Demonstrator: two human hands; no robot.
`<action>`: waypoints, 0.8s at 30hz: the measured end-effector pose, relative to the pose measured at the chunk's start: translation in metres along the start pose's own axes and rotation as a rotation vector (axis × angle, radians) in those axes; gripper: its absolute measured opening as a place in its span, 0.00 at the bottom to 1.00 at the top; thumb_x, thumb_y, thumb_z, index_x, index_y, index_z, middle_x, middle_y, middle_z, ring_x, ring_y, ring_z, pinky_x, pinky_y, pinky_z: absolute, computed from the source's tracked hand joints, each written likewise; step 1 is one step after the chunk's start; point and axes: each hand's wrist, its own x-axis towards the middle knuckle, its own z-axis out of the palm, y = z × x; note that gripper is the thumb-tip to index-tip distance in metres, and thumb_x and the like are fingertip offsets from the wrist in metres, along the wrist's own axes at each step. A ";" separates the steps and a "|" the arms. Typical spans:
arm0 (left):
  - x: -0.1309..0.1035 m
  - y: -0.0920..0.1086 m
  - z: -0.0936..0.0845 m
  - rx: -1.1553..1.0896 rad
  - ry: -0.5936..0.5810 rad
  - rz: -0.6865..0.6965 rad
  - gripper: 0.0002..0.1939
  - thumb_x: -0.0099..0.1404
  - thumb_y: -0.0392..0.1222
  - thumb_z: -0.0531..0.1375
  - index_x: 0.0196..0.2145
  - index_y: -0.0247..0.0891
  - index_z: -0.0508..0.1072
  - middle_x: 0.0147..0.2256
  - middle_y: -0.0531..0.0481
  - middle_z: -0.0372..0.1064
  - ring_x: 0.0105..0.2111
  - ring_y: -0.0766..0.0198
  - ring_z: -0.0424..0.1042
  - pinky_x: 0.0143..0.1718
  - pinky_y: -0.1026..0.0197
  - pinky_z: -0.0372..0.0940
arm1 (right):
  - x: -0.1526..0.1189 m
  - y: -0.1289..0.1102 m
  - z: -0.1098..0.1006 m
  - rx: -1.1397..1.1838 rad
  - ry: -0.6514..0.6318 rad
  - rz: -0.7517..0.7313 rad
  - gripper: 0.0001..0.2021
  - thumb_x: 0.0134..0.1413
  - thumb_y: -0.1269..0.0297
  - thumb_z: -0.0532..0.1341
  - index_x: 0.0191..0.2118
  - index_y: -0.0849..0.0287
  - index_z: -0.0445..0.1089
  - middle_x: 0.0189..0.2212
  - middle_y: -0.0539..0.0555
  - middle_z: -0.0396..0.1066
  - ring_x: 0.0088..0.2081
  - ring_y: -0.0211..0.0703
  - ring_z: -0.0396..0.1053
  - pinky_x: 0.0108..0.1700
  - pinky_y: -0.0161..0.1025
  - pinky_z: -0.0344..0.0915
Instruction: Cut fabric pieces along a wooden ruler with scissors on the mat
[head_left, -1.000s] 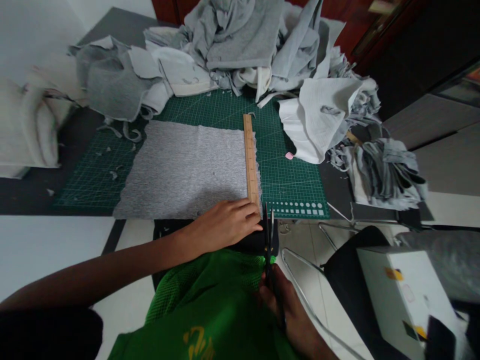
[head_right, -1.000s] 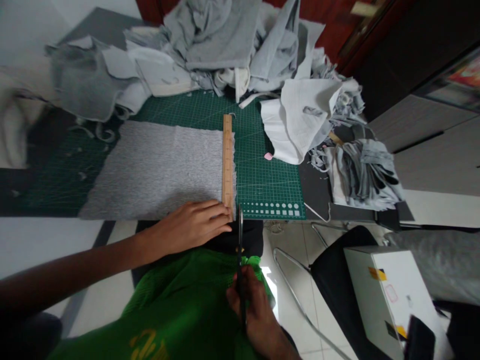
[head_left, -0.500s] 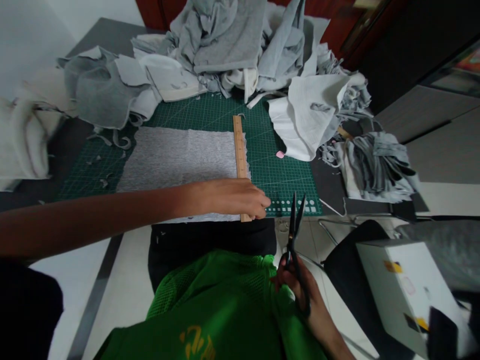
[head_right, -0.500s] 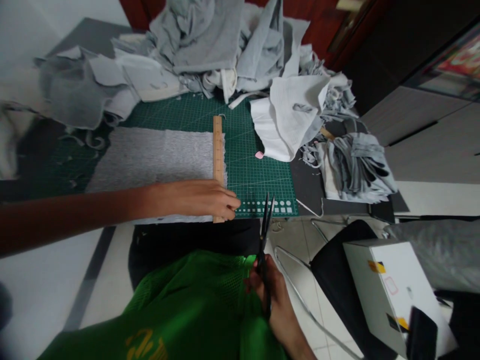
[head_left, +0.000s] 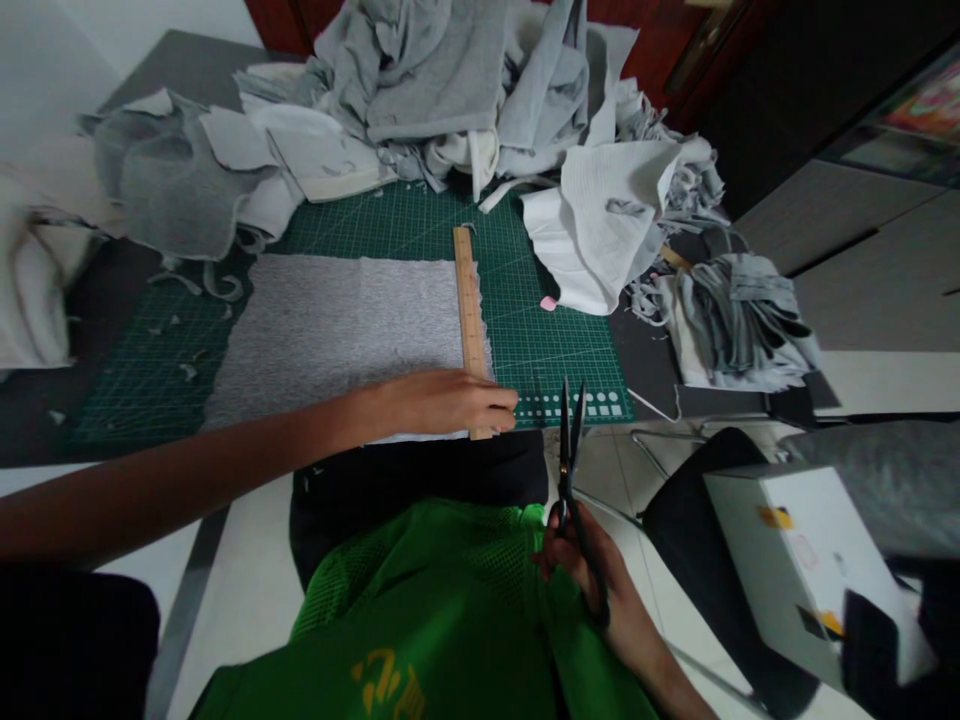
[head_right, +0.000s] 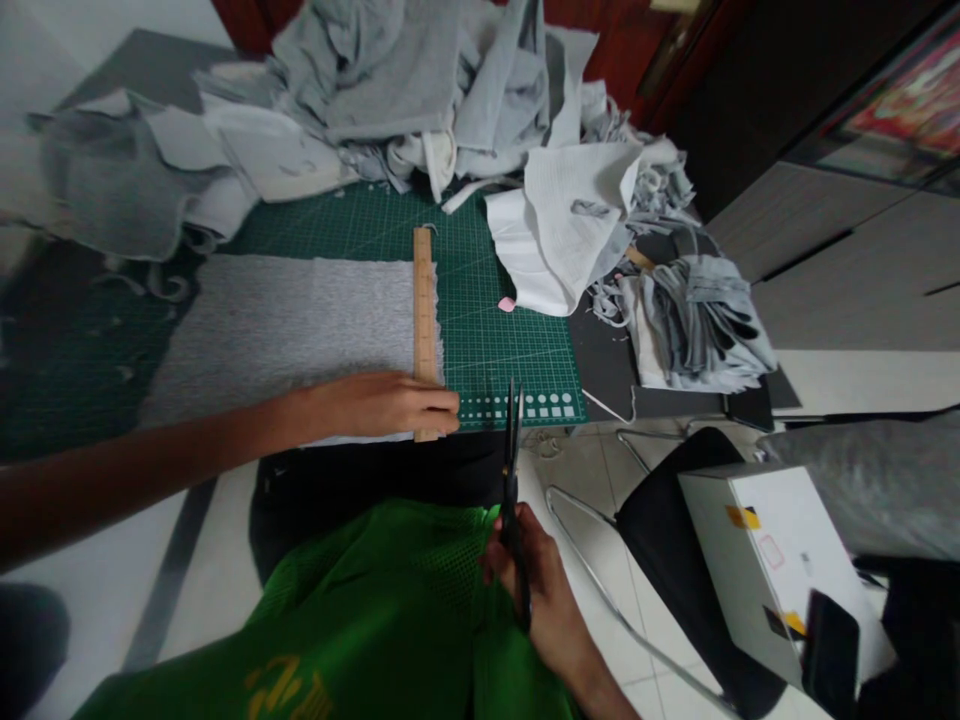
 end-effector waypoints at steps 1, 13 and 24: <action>0.001 0.003 0.000 0.033 0.011 -0.005 0.15 0.81 0.27 0.53 0.43 0.38 0.78 0.41 0.53 0.75 0.32 0.66 0.72 0.34 0.62 0.65 | 0.000 -0.001 0.000 -0.005 0.000 -0.004 0.25 0.67 0.33 0.62 0.45 0.53 0.71 0.31 0.51 0.74 0.32 0.48 0.77 0.36 0.41 0.75; -0.006 0.009 0.005 -0.077 0.108 -0.098 0.09 0.83 0.34 0.56 0.43 0.37 0.75 0.43 0.51 0.74 0.31 0.67 0.71 0.28 0.60 0.62 | -0.024 0.012 -0.008 -0.328 0.138 -0.103 0.24 0.62 0.34 0.67 0.46 0.50 0.75 0.34 0.57 0.81 0.34 0.52 0.78 0.34 0.44 0.77; -0.011 0.004 0.015 -0.145 0.165 -0.097 0.11 0.78 0.26 0.56 0.43 0.38 0.74 0.42 0.52 0.73 0.29 0.70 0.69 0.28 0.62 0.61 | -0.025 0.002 0.002 -0.512 0.060 -0.051 0.11 0.63 0.53 0.66 0.37 0.50 0.65 0.22 0.48 0.72 0.19 0.42 0.66 0.21 0.39 0.53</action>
